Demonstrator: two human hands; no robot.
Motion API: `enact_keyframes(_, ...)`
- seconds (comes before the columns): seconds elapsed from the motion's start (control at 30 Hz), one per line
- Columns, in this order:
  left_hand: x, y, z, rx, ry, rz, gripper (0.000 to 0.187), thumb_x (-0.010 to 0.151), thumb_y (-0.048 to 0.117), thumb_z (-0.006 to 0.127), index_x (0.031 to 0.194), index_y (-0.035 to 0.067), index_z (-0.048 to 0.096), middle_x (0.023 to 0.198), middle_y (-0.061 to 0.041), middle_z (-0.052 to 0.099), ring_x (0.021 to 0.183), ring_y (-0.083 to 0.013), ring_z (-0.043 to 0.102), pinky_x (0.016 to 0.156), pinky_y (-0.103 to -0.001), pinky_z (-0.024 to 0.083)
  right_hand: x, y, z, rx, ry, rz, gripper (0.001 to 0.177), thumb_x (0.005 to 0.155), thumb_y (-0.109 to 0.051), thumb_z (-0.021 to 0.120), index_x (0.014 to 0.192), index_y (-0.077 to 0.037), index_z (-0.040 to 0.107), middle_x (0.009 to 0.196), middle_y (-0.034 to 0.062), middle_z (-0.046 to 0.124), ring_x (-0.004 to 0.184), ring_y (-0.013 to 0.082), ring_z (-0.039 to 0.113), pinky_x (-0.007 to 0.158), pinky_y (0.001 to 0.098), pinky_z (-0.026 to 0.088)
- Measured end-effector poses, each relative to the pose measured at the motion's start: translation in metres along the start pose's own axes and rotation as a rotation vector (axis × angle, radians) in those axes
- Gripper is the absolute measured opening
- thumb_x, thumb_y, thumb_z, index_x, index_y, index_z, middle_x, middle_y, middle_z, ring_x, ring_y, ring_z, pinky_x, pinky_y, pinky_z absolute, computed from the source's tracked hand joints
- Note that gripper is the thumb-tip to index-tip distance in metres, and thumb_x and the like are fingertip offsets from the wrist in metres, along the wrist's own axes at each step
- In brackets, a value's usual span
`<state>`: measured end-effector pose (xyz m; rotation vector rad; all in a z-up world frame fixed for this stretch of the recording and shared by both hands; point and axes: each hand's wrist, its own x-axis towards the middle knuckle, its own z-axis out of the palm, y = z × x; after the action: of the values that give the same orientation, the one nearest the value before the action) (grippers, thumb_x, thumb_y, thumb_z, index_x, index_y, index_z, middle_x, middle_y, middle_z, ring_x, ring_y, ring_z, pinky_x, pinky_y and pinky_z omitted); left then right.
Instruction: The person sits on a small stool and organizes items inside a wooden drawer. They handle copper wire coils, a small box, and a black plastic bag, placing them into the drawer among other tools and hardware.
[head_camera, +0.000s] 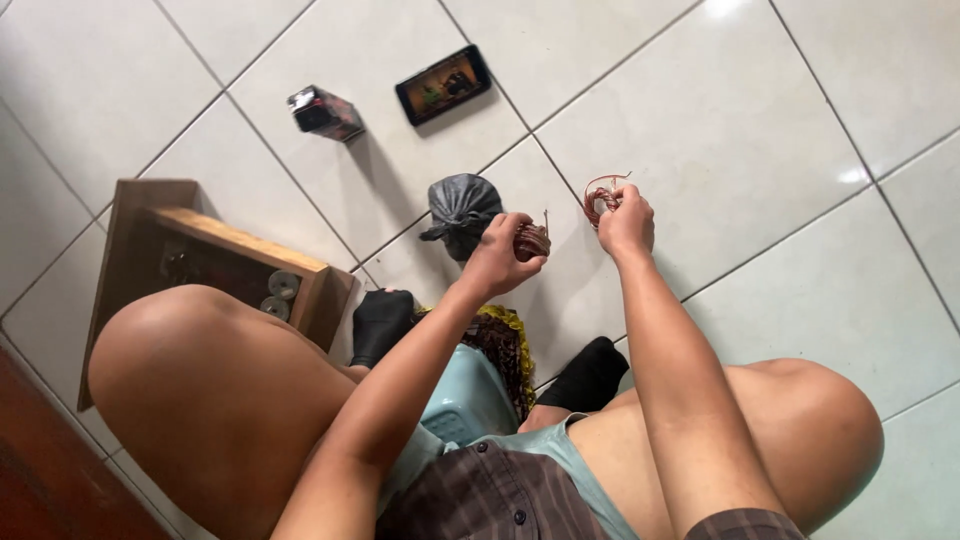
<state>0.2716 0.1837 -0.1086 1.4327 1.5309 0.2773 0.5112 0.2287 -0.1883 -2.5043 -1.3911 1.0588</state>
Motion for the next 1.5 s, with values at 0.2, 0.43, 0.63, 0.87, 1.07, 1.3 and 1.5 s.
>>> enact_keyframes(0.2, -0.028, -0.001, -0.048, -0.126, 0.180, 0.097, 0.063, 0.071, 0.028, 0.085, 0.128, 0.018, 0.058, 0.120, -0.014, 0.061, 0.118, -0.0423, 0.064, 0.101, -0.050, 0.055, -0.027, -0.053, -0.017, 0.216, 0.014, -0.054, 0.030, 0.081, -0.009, 0.059, 0.108, -0.020, 0.067, 0.091, 0.0002, 0.072, 0.092, 0.0221, 0.073, 0.079, 0.0371, 0.060)
enact_keyframes(0.43, -0.059, 0.010, -0.100, -0.275, 0.313, 0.164, 0.065, 0.072, 0.032, 0.087, 0.130, 0.020, 0.060, 0.124, -0.013, 0.063, 0.123, -0.0356, 0.063, 0.104, -0.046, 0.054, -0.120, -0.140, -0.067, 0.545, 0.027, -0.195, 0.031, 0.084, -0.002, 0.064, 0.114, -0.004, 0.065, 0.096, 0.0175, 0.071, 0.070, 0.0264, 0.074, 0.052, 0.0322, 0.066)
enact_keyframes(0.63, -0.096, 0.032, -0.144, -0.487, 0.376, 0.222, 0.066, 0.073, 0.031, 0.091, 0.131, 0.016, 0.062, 0.125, -0.018, 0.063, 0.119, -0.0391, 0.066, 0.099, -0.042, 0.059, -0.188, -0.168, -0.094, 0.778, 0.004, -0.283, 0.031, 0.087, -0.003, 0.068, 0.118, 0.000, 0.062, 0.099, 0.0213, 0.067, 0.073, 0.0278, 0.073, 0.056, 0.0389, 0.068)
enact_keyframes(0.87, -0.132, 0.057, -0.179, -0.712, 0.410, 0.317, 0.071, 0.073, 0.030, 0.091, 0.131, 0.004, 0.059, 0.124, -0.028, 0.061, 0.114, -0.0468, 0.067, 0.093, -0.044, 0.062, -0.257, -0.181, -0.130, 0.835, 0.074, -0.426, 0.033, 0.092, -0.005, 0.069, 0.122, 0.003, 0.058, 0.104, 0.0215, 0.062, 0.080, 0.0278, 0.069, 0.062, 0.0436, 0.066)
enact_keyframes(1.07, -0.155, 0.072, -0.189, -0.816, 0.439, 0.413, 0.071, 0.071, 0.029, 0.093, 0.130, 0.006, 0.061, 0.121, -0.028, 0.065, 0.112, -0.0445, 0.069, 0.095, -0.043, 0.060, -0.291, -0.201, -0.148, 0.892, 0.178, -0.561, 0.029, 0.095, -0.004, 0.067, 0.121, 0.001, 0.058, 0.102, 0.0213, 0.061, 0.079, 0.0295, 0.071, 0.060, 0.0435, 0.068)
enact_keyframes(1.3, -0.188, 0.066, -0.218, -0.928, 0.551, 0.508, 0.069, 0.072, 0.022, 0.093, 0.131, 0.003, 0.061, 0.114, -0.029, 0.067, 0.107, -0.0402, 0.071, 0.095, -0.040, 0.060, -0.328, -0.259, -0.140, 0.974, 0.136, -0.720, 0.029, 0.095, -0.004, 0.067, 0.121, 0.002, 0.055, 0.101, 0.0182, 0.059, 0.079, 0.0268, 0.072, 0.060, 0.0407, 0.069)
enact_keyframes(1.5, -0.205, 0.043, -0.255, -0.912, 0.756, 0.537, 0.068, 0.072, 0.025, 0.093, 0.128, 0.003, 0.061, 0.115, -0.027, 0.064, 0.102, -0.0416, 0.073, 0.091, -0.040, 0.063, -0.331, -0.306, -0.106, 1.045, 0.011, -0.764, 0.033, 0.093, -0.004, 0.070, 0.122, -0.001, 0.055, 0.102, 0.0178, 0.057, 0.078, 0.0284, 0.071, 0.059, 0.0420, 0.069)
